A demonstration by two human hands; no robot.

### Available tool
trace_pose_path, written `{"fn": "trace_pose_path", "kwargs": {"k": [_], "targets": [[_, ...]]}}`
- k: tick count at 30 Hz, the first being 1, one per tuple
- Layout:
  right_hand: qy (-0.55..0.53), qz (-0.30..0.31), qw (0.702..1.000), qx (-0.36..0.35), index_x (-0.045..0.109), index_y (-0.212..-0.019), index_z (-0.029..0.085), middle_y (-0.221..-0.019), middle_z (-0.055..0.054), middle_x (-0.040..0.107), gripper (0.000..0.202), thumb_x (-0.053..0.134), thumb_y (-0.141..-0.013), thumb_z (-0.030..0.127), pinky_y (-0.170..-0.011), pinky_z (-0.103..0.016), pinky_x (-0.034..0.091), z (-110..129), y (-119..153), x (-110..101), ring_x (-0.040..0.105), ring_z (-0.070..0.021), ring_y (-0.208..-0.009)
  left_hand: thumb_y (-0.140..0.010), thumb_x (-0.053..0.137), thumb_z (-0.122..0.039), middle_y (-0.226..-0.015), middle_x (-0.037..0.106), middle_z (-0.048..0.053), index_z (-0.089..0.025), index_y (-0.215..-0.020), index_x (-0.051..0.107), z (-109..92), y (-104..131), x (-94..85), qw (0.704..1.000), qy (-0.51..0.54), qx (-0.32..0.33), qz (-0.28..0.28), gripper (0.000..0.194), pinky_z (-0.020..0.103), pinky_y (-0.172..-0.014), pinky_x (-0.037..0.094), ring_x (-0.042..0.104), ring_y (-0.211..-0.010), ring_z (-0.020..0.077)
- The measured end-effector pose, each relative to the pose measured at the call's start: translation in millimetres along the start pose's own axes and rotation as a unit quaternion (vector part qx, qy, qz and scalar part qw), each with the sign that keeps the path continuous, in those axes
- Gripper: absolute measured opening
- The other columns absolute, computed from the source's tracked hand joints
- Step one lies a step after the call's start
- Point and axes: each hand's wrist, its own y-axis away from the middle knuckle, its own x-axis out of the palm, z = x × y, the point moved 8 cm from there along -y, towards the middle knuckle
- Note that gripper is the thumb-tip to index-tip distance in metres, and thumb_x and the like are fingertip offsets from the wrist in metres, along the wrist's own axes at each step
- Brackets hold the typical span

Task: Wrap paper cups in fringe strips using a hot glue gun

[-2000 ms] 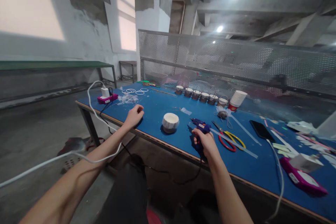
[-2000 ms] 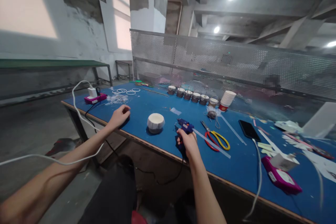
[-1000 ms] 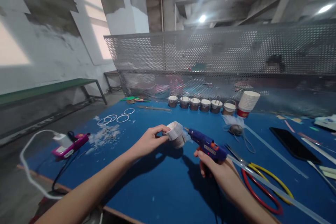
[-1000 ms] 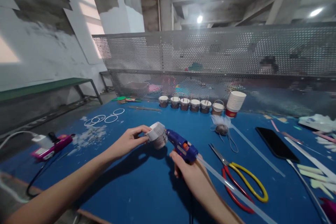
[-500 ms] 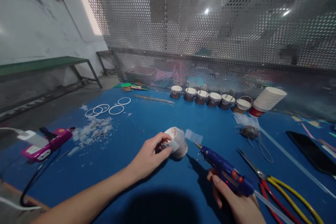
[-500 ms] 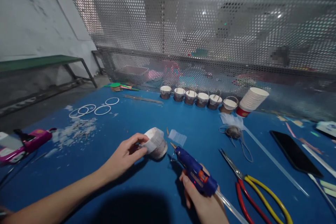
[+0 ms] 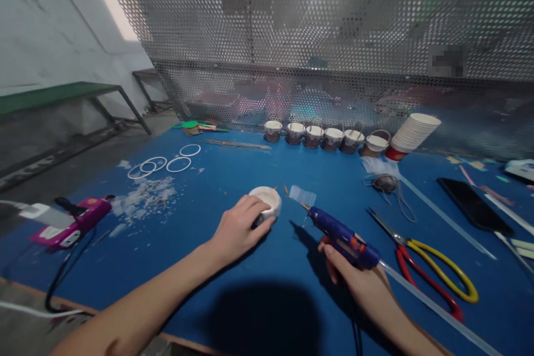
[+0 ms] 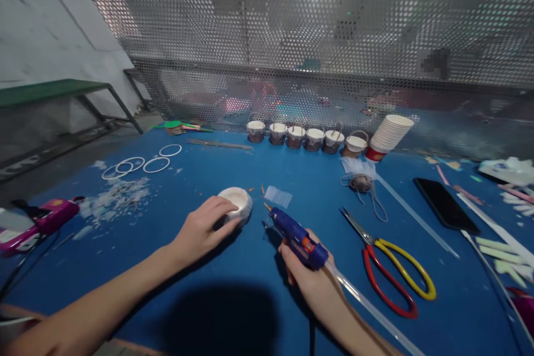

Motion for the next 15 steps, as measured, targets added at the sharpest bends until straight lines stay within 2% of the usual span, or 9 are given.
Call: {"fn": "trace_pose_path", "kwargs": {"k": [8,15], "targets": [[0.003,0.010,1.000,-0.007,0.060,-0.080,0.017,-0.044,0.005,0.048,0.038,0.049,-0.085,0.054,-0.053,-0.026,0.037,-6,-5,-2,0.048,-0.0135,-0.046,-0.088,0.051,-0.032,-0.100,0.066,0.011,-0.018,-0.098,0.062,-9,0,-18.3,0.998,-0.031,0.025,-0.051,0.020,0.031,-0.074,0.053,0.063,-0.095,0.0215],[0.017,0.013,1.000,0.004,0.060,-0.074,0.017,-0.043,0.005,0.047,0.036,0.047,-0.085,0.049,-0.055,-0.026,0.038,-5,-9,2,0.049,-0.0140,-0.047,-0.088,0.050,-0.033,-0.106,0.065,0.011,-0.018,-0.099,0.062,-7,-1,-33.9,0.994,-0.065,0.023,-0.085,0.022,0.030,-0.073,0.053,0.062,-0.097,0.0224]]}}
